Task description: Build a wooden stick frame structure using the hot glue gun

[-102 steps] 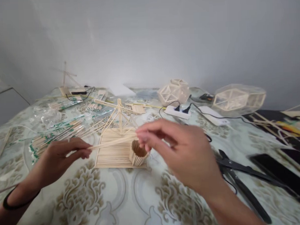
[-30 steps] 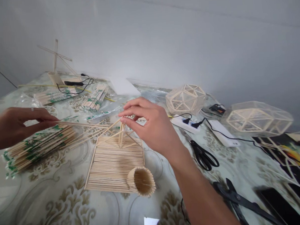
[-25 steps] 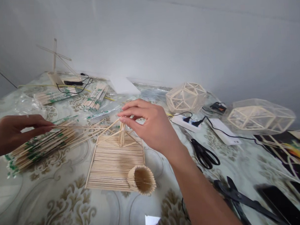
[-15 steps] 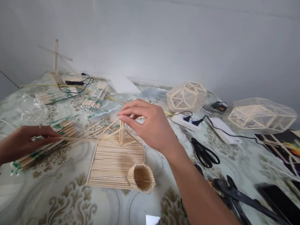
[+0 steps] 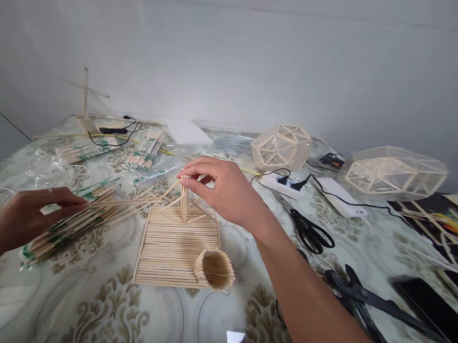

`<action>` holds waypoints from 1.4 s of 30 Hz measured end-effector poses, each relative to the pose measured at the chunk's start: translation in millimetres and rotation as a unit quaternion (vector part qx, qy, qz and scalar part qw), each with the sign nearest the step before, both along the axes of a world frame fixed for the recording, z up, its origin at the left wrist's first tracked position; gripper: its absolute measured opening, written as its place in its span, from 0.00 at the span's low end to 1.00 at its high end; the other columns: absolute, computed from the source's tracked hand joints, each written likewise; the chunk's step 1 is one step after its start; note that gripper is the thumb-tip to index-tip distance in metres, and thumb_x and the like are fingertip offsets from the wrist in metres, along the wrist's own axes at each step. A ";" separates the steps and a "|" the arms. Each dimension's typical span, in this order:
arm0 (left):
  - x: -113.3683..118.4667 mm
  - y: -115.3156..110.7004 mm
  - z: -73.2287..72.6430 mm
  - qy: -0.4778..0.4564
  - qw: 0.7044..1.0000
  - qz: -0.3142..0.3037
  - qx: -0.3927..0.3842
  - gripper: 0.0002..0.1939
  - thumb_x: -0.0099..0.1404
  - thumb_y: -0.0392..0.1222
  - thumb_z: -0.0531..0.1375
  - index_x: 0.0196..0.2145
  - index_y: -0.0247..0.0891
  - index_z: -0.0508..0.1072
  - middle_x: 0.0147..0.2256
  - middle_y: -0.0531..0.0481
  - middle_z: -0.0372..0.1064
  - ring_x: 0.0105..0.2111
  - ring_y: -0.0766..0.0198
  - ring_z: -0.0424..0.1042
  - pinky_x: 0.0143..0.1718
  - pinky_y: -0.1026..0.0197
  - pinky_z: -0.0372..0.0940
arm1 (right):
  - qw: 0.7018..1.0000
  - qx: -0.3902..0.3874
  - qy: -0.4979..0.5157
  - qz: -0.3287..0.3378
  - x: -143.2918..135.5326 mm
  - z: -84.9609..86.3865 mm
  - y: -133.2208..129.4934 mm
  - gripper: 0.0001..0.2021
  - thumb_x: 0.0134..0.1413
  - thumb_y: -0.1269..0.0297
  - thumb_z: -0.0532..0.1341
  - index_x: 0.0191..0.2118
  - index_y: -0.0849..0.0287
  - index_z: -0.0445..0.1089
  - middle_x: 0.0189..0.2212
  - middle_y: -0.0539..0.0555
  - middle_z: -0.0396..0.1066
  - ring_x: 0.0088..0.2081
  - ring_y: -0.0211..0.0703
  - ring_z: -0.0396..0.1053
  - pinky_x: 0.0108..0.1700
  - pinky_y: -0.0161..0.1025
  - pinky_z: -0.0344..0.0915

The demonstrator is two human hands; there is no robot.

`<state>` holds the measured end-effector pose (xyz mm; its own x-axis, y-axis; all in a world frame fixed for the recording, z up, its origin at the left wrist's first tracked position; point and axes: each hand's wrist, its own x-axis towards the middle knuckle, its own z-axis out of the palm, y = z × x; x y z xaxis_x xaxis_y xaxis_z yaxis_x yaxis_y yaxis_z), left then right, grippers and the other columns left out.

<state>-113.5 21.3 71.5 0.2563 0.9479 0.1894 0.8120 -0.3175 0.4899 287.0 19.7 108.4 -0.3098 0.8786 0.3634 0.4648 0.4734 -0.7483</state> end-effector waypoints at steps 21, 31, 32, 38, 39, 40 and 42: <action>72.9 16.5 25.0 -0.103 0.977 -0.139 0.127 0.06 0.68 0.45 0.67 0.36 0.45 0.85 0.33 0.52 0.82 0.31 0.62 0.78 0.36 0.60 0.68 | 1.000 0.016 -0.002 -0.010 2.3 -10.2 1.2 0.05 0.65 0.57 0.69 0.40 0.49 0.83 0.46 0.53 0.82 0.51 0.50 0.79 0.55 0.50 0.76; 114.5 30.5 19.1 -0.149 0.965 -0.181 0.120 0.07 0.70 0.42 0.66 0.40 0.42 0.86 0.34 0.50 0.83 0.33 0.63 0.79 0.38 0.61 0.69 | 0.995 -0.039 0.027 -0.093 21.5 -15.1 -12.4 0.10 0.62 0.56 0.69 0.46 0.52 0.81 0.38 0.53 0.82 0.36 0.45 0.81 0.43 0.46 0.78; 118.6 31.1 18.6 -0.155 0.963 -0.183 0.124 0.07 0.70 0.42 0.66 0.41 0.42 0.86 0.34 0.50 0.83 0.33 0.63 0.79 0.38 0.61 0.70 | 0.993 -0.047 0.027 -0.103 24.9 -16.6 -13.4 0.10 0.62 0.56 0.69 0.45 0.53 0.82 0.35 0.53 0.82 0.35 0.45 0.81 0.41 0.45 0.78; 137.9 32.9 15.5 -0.167 0.963 -0.164 0.134 0.05 0.69 0.43 0.68 0.39 0.44 0.86 0.36 0.50 0.85 0.35 0.62 0.81 0.38 0.61 0.72 | 0.988 -0.049 0.050 -0.135 50.7 -24.9 -17.3 0.08 0.57 0.57 0.72 0.41 0.52 0.86 0.34 0.53 0.83 0.31 0.42 0.77 0.33 0.39 0.74; 140.3 33.0 15.3 -0.168 0.964 -0.163 0.130 0.05 0.69 0.43 0.68 0.39 0.44 0.86 0.37 0.50 0.85 0.36 0.61 0.81 0.37 0.61 0.72 | 0.988 -0.044 0.057 -0.136 54.6 -26.4 -17.7 0.08 0.56 0.58 0.72 0.41 0.51 0.86 0.36 0.53 0.84 0.32 0.42 0.78 0.34 0.39 0.75; 142.5 33.1 15.2 -0.170 0.964 -0.164 0.126 0.05 0.68 0.43 0.68 0.39 0.44 0.86 0.37 0.50 0.85 0.36 0.61 0.81 0.37 0.61 0.72 | 0.987 -0.040 0.066 -0.138 58.0 -27.9 -18.0 0.08 0.55 0.58 0.73 0.41 0.51 0.86 0.38 0.54 0.84 0.33 0.42 0.78 0.34 0.39 0.76; 146.1 33.4 15.4 -0.173 0.963 -0.169 0.117 0.06 0.68 0.44 0.68 0.39 0.45 0.87 0.37 0.51 0.84 0.36 0.62 0.81 0.37 0.62 0.73 | 0.986 -0.039 0.088 -0.139 63.1 -30.8 -18.6 0.08 0.54 0.59 0.73 0.41 0.50 0.87 0.36 0.53 0.84 0.32 0.42 0.78 0.34 0.40 0.76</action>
<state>32.6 54.7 86.8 0.4258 0.7429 0.5165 0.4444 -0.6690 0.5958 350.1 1.1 77.6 0.0085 0.9478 0.3187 0.4276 0.2847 -0.8580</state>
